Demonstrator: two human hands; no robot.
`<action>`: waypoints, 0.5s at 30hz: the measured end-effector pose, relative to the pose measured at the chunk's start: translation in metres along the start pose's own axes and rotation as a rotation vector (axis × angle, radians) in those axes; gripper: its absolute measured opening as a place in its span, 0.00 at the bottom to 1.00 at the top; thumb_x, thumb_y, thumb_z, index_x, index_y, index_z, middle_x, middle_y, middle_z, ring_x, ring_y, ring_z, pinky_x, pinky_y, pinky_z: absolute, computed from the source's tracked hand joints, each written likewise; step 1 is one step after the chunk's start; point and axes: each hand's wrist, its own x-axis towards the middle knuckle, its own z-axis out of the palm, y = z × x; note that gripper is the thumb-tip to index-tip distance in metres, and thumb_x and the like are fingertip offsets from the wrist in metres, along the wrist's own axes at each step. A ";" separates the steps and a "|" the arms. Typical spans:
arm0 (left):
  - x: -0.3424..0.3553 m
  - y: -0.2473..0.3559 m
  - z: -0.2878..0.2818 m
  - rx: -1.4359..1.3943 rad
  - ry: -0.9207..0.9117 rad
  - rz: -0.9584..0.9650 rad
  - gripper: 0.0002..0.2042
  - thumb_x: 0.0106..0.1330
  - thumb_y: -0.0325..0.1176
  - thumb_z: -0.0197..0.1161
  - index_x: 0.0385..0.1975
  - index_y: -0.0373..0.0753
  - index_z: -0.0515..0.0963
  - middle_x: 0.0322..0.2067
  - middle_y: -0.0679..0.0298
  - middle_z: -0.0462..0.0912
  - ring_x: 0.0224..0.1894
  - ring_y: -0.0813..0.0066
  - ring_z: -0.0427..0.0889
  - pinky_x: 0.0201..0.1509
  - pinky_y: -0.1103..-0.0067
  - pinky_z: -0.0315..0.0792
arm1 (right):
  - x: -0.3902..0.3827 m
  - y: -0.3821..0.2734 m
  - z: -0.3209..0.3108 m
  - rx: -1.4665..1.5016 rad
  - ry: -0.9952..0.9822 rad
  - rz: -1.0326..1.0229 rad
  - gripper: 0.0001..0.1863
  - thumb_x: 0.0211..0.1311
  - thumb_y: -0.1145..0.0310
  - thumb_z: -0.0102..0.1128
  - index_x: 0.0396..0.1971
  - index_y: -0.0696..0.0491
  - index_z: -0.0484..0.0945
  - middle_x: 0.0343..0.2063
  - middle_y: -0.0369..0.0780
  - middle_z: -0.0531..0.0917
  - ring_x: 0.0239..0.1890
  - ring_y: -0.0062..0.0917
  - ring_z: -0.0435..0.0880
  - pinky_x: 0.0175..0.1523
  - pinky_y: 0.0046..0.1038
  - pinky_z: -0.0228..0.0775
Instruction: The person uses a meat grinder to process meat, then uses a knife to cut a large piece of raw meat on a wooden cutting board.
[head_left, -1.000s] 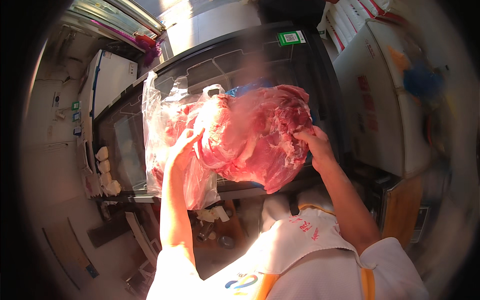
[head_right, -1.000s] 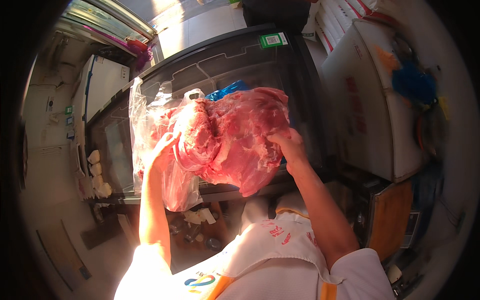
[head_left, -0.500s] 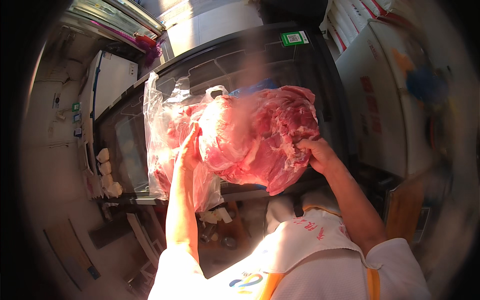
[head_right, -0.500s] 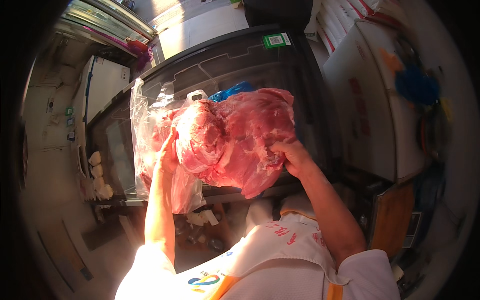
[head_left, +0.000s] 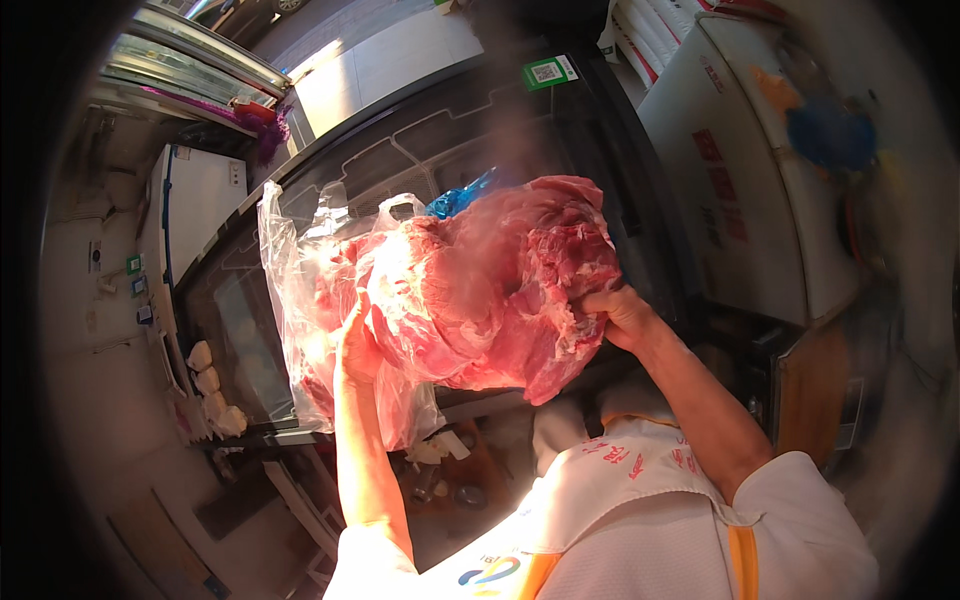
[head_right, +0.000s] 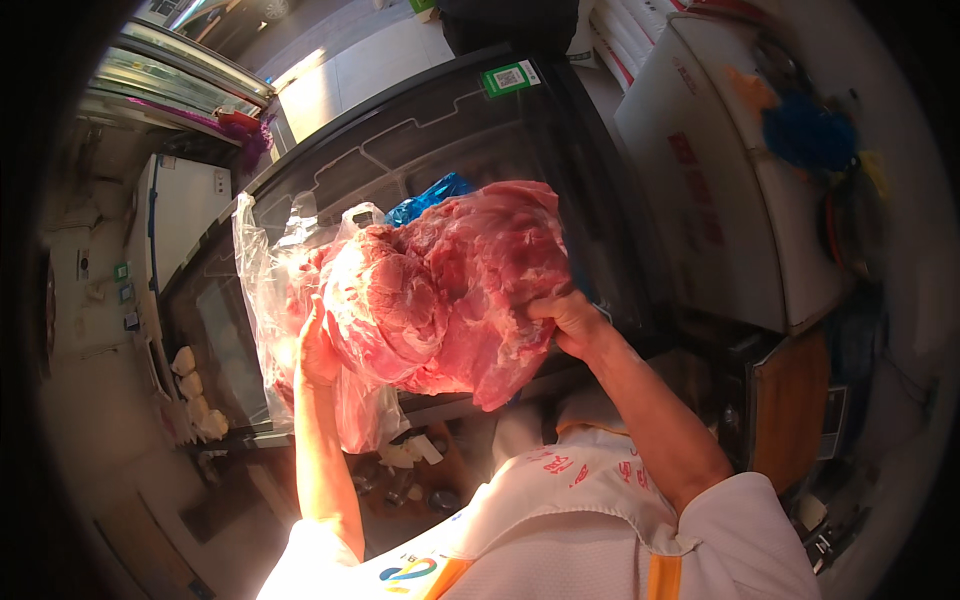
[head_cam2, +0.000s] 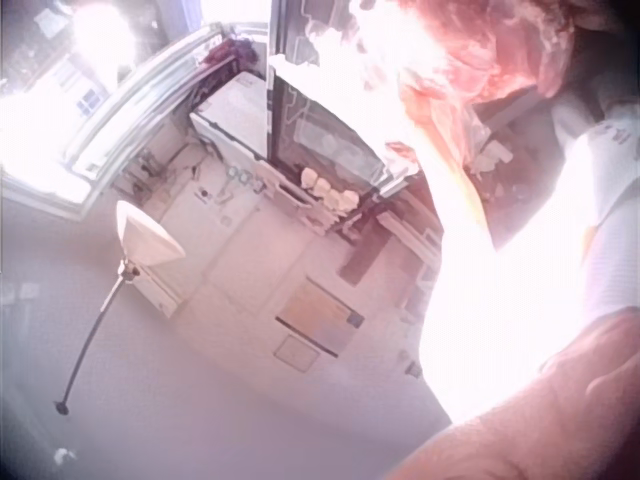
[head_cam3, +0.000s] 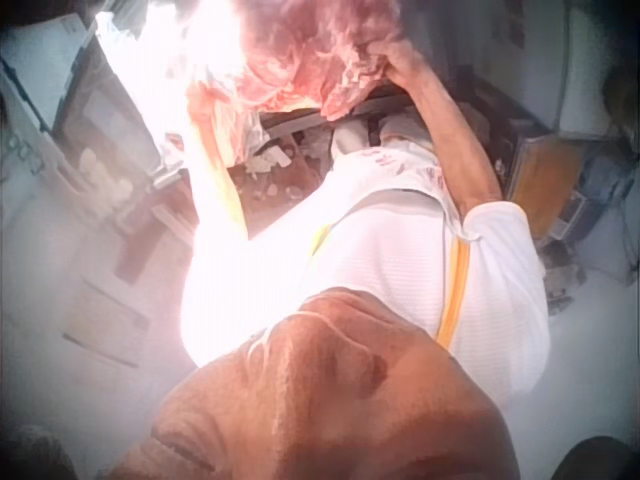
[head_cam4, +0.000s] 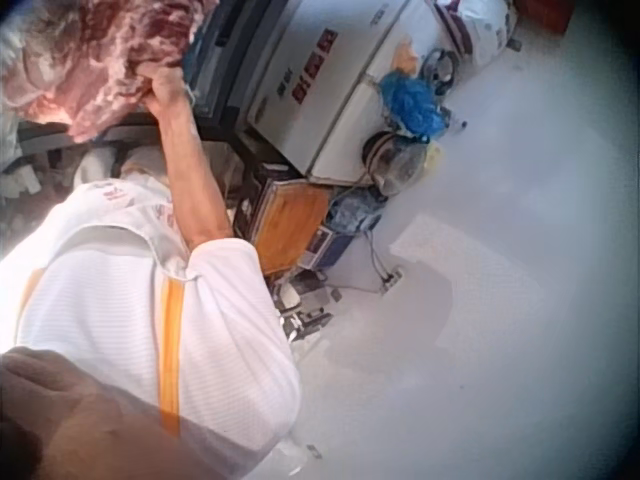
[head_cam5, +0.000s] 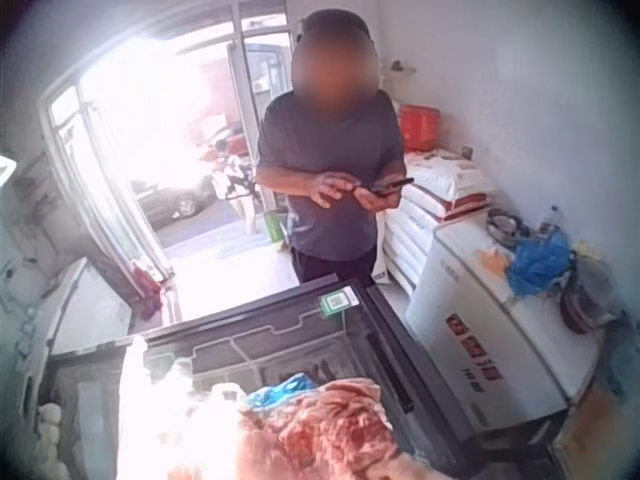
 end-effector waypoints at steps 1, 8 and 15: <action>0.000 -0.001 0.000 -0.017 -0.014 -0.013 0.28 0.71 0.46 0.71 0.68 0.42 0.75 0.62 0.66 0.82 0.64 0.69 0.79 0.70 0.66 0.72 | 0.003 0.001 -0.004 0.008 0.003 0.005 0.35 0.53 0.86 0.62 0.65 0.54 0.77 0.56 0.40 0.86 0.59 0.34 0.86 0.69 0.40 0.78; -0.004 -0.015 0.006 -0.115 -0.104 -0.106 0.33 0.72 0.52 0.67 0.72 0.43 0.72 0.66 0.61 0.80 0.67 0.62 0.79 0.71 0.60 0.73 | 0.004 0.015 -0.016 -0.028 0.025 -0.009 0.33 0.54 0.87 0.62 0.63 0.55 0.78 0.57 0.42 0.87 0.60 0.35 0.86 0.70 0.41 0.77; -0.007 -0.015 0.023 -0.034 -0.186 -0.018 0.39 0.75 0.63 0.54 0.77 0.42 0.66 0.73 0.53 0.74 0.72 0.49 0.75 0.74 0.48 0.71 | 0.001 0.011 0.006 -0.006 0.035 -0.051 0.33 0.55 0.82 0.67 0.65 0.54 0.77 0.56 0.42 0.86 0.56 0.34 0.88 0.67 0.40 0.80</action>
